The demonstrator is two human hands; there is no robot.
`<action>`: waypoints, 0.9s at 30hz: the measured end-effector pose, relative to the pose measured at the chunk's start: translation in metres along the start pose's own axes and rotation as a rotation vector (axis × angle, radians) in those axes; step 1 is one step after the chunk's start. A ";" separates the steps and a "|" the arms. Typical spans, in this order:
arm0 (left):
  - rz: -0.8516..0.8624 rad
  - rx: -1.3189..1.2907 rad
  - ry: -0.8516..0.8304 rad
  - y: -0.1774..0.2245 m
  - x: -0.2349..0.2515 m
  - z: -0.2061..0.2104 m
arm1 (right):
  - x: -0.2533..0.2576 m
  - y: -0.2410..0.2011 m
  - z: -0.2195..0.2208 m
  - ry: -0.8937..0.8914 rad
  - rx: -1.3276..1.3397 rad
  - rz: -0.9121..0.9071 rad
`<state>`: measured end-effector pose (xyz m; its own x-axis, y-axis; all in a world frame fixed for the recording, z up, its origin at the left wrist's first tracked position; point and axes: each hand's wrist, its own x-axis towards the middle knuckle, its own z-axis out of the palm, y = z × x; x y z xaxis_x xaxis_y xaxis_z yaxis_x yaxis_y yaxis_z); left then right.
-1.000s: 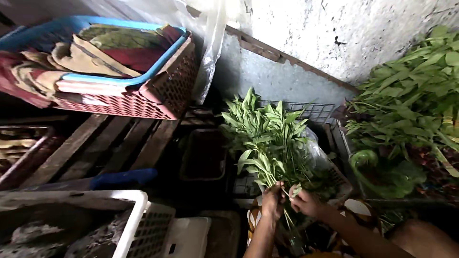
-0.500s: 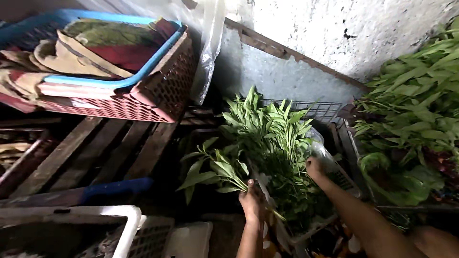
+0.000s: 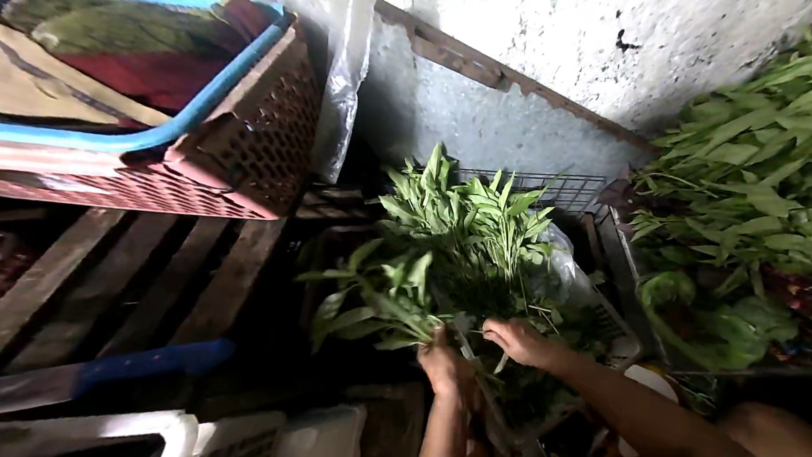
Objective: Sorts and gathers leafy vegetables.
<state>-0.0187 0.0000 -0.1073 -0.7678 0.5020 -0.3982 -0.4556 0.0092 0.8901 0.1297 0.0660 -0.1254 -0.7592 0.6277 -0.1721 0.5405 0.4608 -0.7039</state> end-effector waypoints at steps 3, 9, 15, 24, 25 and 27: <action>0.100 -0.026 0.025 0.023 0.029 -0.025 | 0.017 0.043 -0.019 0.041 -0.016 0.167; -0.200 0.103 -0.087 0.017 0.025 -0.044 | 0.074 0.097 -0.049 0.438 0.297 0.738; -0.430 0.110 -0.121 -0.031 -0.005 -0.067 | 0.086 0.099 -0.048 0.357 0.637 0.845; -0.436 0.209 -0.221 -0.032 -0.014 -0.092 | 0.017 0.011 -0.089 0.520 0.323 0.297; -0.396 0.224 -0.207 -0.028 -0.018 -0.091 | 0.008 0.001 -0.096 0.502 0.309 0.278; -0.344 0.192 -0.175 -0.021 -0.026 -0.089 | -0.002 -0.006 -0.109 0.434 0.254 0.337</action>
<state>-0.0299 -0.0903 -0.1355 -0.4902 0.5805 -0.6501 -0.5668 0.3543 0.7438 0.1670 0.1302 -0.0459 -0.3149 0.9363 -0.1554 0.5819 0.0612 -0.8109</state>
